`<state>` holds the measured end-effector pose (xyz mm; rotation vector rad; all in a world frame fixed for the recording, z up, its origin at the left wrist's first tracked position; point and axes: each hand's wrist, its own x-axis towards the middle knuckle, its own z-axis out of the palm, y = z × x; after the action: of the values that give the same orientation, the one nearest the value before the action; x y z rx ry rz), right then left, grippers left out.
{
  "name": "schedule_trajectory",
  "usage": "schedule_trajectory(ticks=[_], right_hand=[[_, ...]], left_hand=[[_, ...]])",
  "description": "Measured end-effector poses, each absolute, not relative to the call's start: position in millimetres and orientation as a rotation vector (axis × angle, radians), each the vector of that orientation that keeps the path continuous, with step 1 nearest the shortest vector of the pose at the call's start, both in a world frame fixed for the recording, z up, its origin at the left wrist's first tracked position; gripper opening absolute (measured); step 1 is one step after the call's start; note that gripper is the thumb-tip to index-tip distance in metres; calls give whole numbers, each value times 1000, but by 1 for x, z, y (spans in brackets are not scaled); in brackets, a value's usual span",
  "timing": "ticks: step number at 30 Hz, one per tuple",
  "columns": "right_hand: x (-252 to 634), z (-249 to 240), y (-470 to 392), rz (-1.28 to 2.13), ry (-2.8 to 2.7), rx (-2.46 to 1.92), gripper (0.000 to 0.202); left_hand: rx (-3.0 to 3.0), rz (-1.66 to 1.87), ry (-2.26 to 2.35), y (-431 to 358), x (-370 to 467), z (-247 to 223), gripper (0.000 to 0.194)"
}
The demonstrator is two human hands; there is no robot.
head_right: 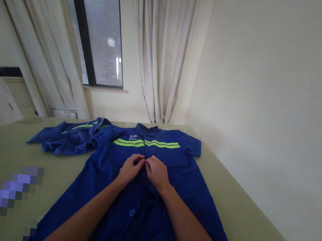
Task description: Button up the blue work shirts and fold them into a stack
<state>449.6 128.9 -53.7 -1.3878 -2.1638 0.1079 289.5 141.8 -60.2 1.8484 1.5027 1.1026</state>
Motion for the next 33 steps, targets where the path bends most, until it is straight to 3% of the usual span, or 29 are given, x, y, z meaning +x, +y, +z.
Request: schedule_trajectory(ticks=[13,33], right_hand=[[456,-57,135,257,-1974,-1307,18],[458,-57,138,267,-1840,-1355,11]], left_hand=[[2109,1044,1385,136,289,-62,46],[2252,857,1371,134,290,-61,58]])
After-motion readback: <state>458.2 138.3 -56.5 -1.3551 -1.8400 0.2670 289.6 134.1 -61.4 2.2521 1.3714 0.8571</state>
